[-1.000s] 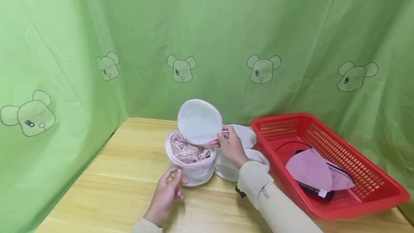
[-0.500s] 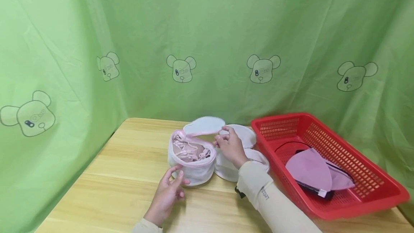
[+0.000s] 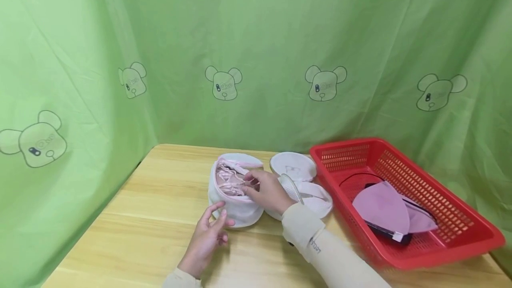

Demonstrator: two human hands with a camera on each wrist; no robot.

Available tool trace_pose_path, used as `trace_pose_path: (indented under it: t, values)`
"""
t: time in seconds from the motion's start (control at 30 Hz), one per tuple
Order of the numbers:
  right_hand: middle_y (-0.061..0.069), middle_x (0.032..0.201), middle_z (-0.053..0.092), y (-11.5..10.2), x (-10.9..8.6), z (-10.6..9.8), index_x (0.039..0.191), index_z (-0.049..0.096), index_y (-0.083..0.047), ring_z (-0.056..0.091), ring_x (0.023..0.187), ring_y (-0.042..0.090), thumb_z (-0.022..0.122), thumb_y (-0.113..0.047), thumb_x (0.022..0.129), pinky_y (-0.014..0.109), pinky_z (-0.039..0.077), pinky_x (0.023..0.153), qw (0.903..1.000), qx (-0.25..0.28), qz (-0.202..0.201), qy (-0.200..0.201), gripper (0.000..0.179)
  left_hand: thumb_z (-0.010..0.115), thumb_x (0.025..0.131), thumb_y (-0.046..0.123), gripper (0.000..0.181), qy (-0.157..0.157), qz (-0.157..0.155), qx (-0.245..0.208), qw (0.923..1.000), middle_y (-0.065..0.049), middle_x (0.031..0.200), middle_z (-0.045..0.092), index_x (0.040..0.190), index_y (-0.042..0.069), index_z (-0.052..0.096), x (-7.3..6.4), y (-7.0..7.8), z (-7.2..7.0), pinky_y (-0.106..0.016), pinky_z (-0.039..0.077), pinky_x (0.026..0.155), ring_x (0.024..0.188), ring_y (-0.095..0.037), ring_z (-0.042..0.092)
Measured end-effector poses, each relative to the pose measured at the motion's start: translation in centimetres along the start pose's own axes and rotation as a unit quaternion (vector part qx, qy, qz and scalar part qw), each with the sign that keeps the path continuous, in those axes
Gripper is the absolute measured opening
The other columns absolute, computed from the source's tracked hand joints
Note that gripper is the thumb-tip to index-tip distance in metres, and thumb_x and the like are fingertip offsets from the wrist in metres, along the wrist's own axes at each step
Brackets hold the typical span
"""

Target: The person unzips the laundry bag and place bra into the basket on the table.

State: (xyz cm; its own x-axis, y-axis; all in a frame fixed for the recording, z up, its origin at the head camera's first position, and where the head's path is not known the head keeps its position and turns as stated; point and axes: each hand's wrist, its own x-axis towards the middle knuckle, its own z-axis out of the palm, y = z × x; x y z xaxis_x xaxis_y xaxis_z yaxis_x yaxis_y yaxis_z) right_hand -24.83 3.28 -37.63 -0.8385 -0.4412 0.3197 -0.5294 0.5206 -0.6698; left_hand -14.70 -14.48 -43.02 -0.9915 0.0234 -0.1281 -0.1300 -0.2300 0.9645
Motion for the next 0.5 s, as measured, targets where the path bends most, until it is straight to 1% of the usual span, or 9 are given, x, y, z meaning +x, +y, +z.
trace_pose_path:
  t: [0.1, 0.17, 0.23, 0.33, 0.4, 0.5]
  values:
    - [0.006, 0.1, 0.065, -0.1, -0.2, 0.3, 0.115, 0.065, -0.004, 0.062, 0.085, 0.018, 0.077, -0.005, 0.078, 0.03, 0.053, 0.075, 0.999, -0.03, -0.005, -0.032, 0.039, 0.057, 0.098, 0.028, 0.055, 0.002, 0.001, -0.004, 1.0, -0.004, 0.092, 0.066, 0.144, 0.008, 0.033, 0.1, 0.0, 0.0, -0.021, 0.047, 0.056, 0.058, -0.007, 0.052]
    - [0.007, 0.103, 0.064, -0.1, -0.3, 0.5, 0.122, 0.061, -0.003, 0.06, 0.088, 0.02, 0.079, -0.003, 0.073, 0.033, 0.052, 0.078, 0.9974, -0.05, -0.016, -0.049, 0.053, 0.058, 0.098, 0.027, 0.055, 0.006, 0.001, -0.009, 0.9999, -0.005, 0.093, 0.066, 0.143, 0.008, 0.033, 0.1, 0.0, 0.0, -0.021, 0.048, 0.055, 0.059, -0.008, 0.053]
    - [0.012, 0.113, 0.062, -0.1, -0.4, 0.7, 0.129, 0.055, -0.002, 0.06, 0.098, 0.026, 0.082, -0.004, 0.068, 0.039, 0.051, 0.087, 0.9957, -0.066, -0.019, -0.062, 0.067, 0.058, 0.098, 0.028, 0.055, 0.009, 0.004, -0.01, 0.9999, -0.005, 0.094, 0.065, 0.142, 0.007, 0.032, 0.0, 0.0, 0.0, -0.021, 0.048, 0.056, 0.061, -0.008, 0.053]
    - [0.017, 0.125, 0.058, 0.1, -0.4, 1.0, 0.137, 0.048, -0.001, 0.055, 0.112, 0.033, 0.086, -0.008, 0.062, 0.048, 0.044, 0.098, 0.9924, -0.091, -0.002, -0.083, 0.084, 0.058, 0.097, 0.028, 0.055, 0.014, 0.005, -0.009, 0.9998, -0.006, 0.095, 0.064, 0.14, 0.006, 0.033, 0.0, 0.0, 0.0, -0.021, 0.048, 0.057, 0.062, -0.009, 0.053]
    - [0.019, 0.128, 0.057, 0.3, -0.4, 1.2, 0.138, 0.047, 0.0, 0.054, 0.114, 0.035, 0.087, -0.011, 0.061, 0.05, 0.043, 0.099, 0.9896, -0.11, 0.009, -0.093, 0.087, 0.058, 0.097, 0.029, 0.054, 0.016, 0.005, -0.007, 0.9998, -0.006, 0.096, 0.063, 0.138, 0.005, 0.033, -0.1, 0.0, 0.0, -0.022, 0.048, 0.058, 0.064, -0.009, 0.053]
    - [0.016, 0.117, 0.063, 0.6, -0.4, 1.5, 0.133, 0.053, 0.001, 0.059, 0.102, 0.029, 0.085, -0.011, 0.059, 0.045, 0.048, 0.091, 0.9866, -0.128, 0.005, -0.1, 0.082, 0.059, 0.097, 0.026, 0.049, 0.025, 0.007, -0.014, 0.9996, -0.004, 0.094, 0.062, 0.133, 0.004, 0.033, 0.0, 0.0, 0.0, -0.022, 0.048, 0.059, 0.066, -0.01, 0.052]
